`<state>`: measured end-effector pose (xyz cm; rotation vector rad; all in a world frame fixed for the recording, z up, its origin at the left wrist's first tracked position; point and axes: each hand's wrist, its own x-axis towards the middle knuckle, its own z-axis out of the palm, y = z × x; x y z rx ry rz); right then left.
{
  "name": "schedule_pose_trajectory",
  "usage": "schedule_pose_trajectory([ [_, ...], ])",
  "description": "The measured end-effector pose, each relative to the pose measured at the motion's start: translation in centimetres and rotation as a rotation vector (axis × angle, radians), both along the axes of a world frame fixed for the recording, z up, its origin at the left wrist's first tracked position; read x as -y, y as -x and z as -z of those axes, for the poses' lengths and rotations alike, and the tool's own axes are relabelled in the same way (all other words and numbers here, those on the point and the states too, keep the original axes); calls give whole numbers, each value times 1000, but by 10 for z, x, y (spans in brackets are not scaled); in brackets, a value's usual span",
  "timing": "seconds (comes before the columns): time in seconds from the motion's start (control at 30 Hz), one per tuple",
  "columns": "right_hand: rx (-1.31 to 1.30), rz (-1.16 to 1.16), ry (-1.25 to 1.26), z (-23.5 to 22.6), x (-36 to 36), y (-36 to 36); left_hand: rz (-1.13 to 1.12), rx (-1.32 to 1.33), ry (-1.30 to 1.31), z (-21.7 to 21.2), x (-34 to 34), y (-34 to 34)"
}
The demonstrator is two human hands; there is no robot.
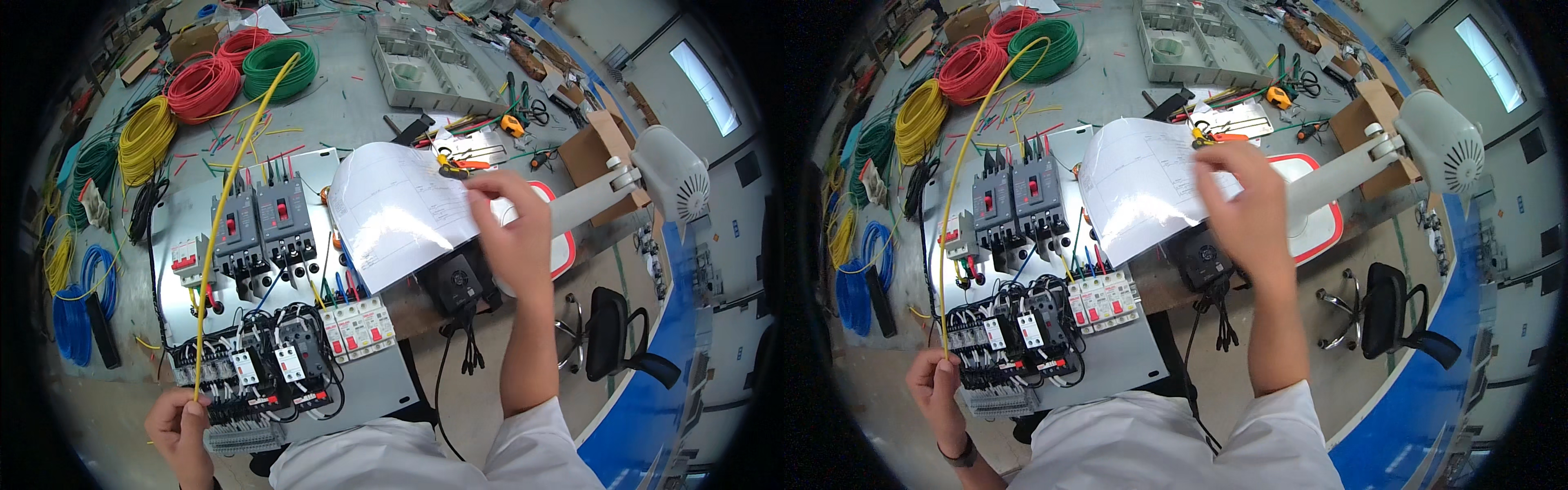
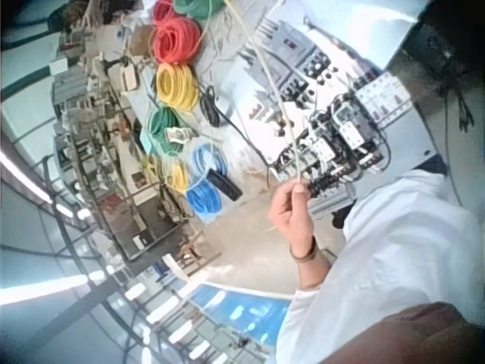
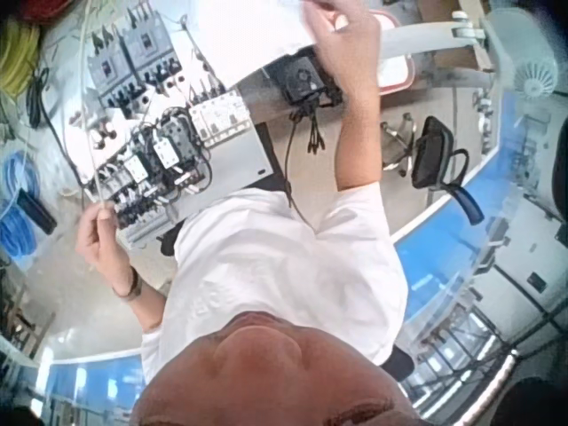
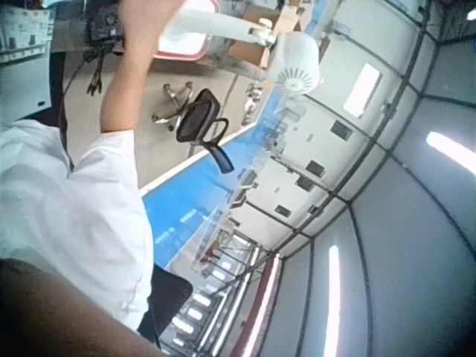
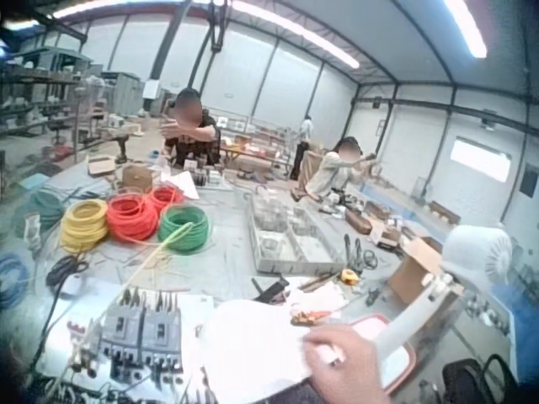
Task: The person assembles an electrical control panel by stripping and connecting colored wires to circuit breakers and terminal blocks. They use wire strippers and pliers to prepare and secure the connections on a metal panel.
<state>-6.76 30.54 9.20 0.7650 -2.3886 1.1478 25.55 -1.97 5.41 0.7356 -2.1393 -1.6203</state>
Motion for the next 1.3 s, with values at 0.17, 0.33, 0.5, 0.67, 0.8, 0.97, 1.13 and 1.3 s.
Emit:
schedule_pose_trajectory([
  [0.17, 79, 271, -387, 55, -82, 103, 22, 5, -73, -6, -3, 2],
  [0.33, 142, 61, -805, 108, -90, 189, 50, 27, -164, -20, -9, 10],
  [0.5, 161, -30, -963, 107, -77, 222, 32, -41, -253, -27, -15, 3],
  [0.67, 76, -42, -1056, 30, -51, 200, 15, -42, -279, -34, -13, 2],
  [0.8, 12, 206, -828, -24, -37, 163, 74, -47, -206, -42, -7, 4],
  [0.97, 9, 390, -238, -51, -61, 129, 208, -32, -206, -52, -2, 23],
  [1.13, 34, 304, 36, -46, -60, 115, 294, -54, -155, -64, 4, 36],
  [1.3, -182, 331, -523, -21, -50, 107, 333, -75, -242, -61, 4, 41],
])
